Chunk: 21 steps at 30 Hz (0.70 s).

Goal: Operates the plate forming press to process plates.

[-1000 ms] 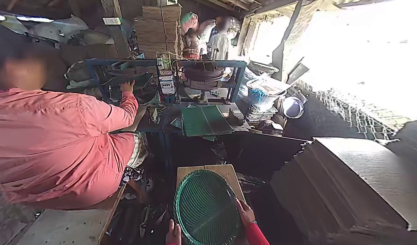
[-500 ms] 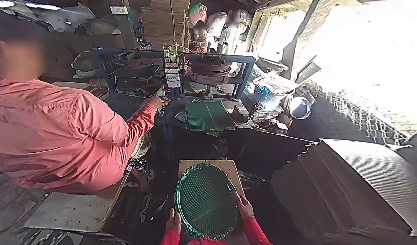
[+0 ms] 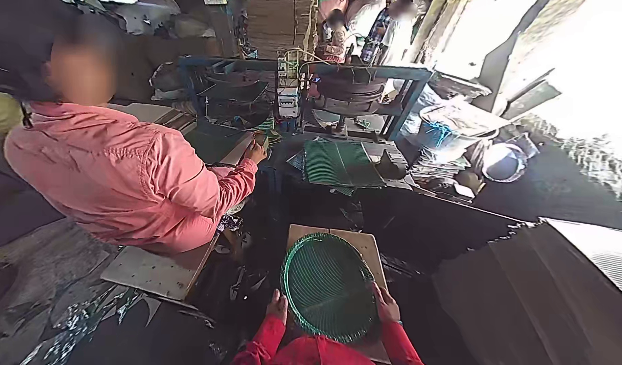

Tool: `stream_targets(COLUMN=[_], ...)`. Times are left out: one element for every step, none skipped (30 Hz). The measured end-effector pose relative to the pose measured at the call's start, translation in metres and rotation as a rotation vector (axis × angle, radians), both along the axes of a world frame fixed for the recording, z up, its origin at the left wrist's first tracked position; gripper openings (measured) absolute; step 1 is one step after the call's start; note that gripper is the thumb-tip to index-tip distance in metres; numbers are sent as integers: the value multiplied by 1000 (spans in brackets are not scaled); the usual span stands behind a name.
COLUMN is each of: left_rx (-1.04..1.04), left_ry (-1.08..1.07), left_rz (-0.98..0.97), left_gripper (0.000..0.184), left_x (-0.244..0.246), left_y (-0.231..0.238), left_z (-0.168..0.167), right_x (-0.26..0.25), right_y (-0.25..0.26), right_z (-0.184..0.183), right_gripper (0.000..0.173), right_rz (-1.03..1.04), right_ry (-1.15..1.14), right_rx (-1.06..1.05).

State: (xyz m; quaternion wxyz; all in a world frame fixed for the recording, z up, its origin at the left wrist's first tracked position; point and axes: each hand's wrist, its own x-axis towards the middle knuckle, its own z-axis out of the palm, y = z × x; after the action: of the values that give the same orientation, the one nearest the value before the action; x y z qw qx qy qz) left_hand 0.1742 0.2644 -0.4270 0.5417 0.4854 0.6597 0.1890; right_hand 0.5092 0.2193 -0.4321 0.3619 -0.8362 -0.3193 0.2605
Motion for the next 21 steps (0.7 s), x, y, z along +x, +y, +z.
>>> stream_targets(left_rx=[5,9,12,17,16,11,2,-7,-11,-14,-15,-9,-4,1,0,1,6,10,11,11,14], left_ry=[-9,-12,-7,-3,-2,5,16,22,24,24,24,28,29,27,25,25,23,23,25,27,28], left_rz=[8,9,5,2,0,-5,-12,-15,-16,-16,-11,-6,0,2,-2,-5,-5,-7,-13,-19,-23], left_gripper=[57,57,57,57,58,58,58,58,58,58,58,58,57,57,57,57,57,56,56,56,57], left_x=[0,0,-1,-1,-1,-1,-1,-1,-1,-1,0,0,0,0,0,-1,-1,-1,-1,-1,-2], left_y=[0,-1,-1,-1,-2,-2,-1,-1,-1,-1,-1,-1,-2,-2,-3,-3,-3,-3,-3,-3,-2], left_z=[0,0,1,1,1,3,5,6,6,7,7,8,9,11,13,15,14,14,13,12,10], right_x=[-1,-1,-1,-1,-1,-1,-1,0,0,0,-1,-2,-2,-3,-3,-3,-4,-4,-4,-4,-3], right_y=[0,0,0,-1,-1,-1,-1,-1,-1,-1,-1,-1,-1,-1,-1,-1,-1,-1,-1,-1,-1], right_z=[1,1,2,3,3,2,2,1,1,1,1,0,1,2,4,5,6,7,6,5,3], right_gripper=[44,44,44,45,46,46,46,46,45,45,45,44,44,44,44,44,44,45,45,45,45], right_rz=[-2,-5,-4,4,8,9,10,12,12,7,-1,-8,-7,-2,1,-1,-6,-11,-12,-12,-10], right_ry=[4,5,-3,-7,-9,-8,-5,-6,-6,0,6,8,7,5,3,9,15,17,16,14,11], right_rx=[4,4,1,-8,-7,-3,2,8,12,12,16,21,20,16,16,18,17,15,13,14,16])
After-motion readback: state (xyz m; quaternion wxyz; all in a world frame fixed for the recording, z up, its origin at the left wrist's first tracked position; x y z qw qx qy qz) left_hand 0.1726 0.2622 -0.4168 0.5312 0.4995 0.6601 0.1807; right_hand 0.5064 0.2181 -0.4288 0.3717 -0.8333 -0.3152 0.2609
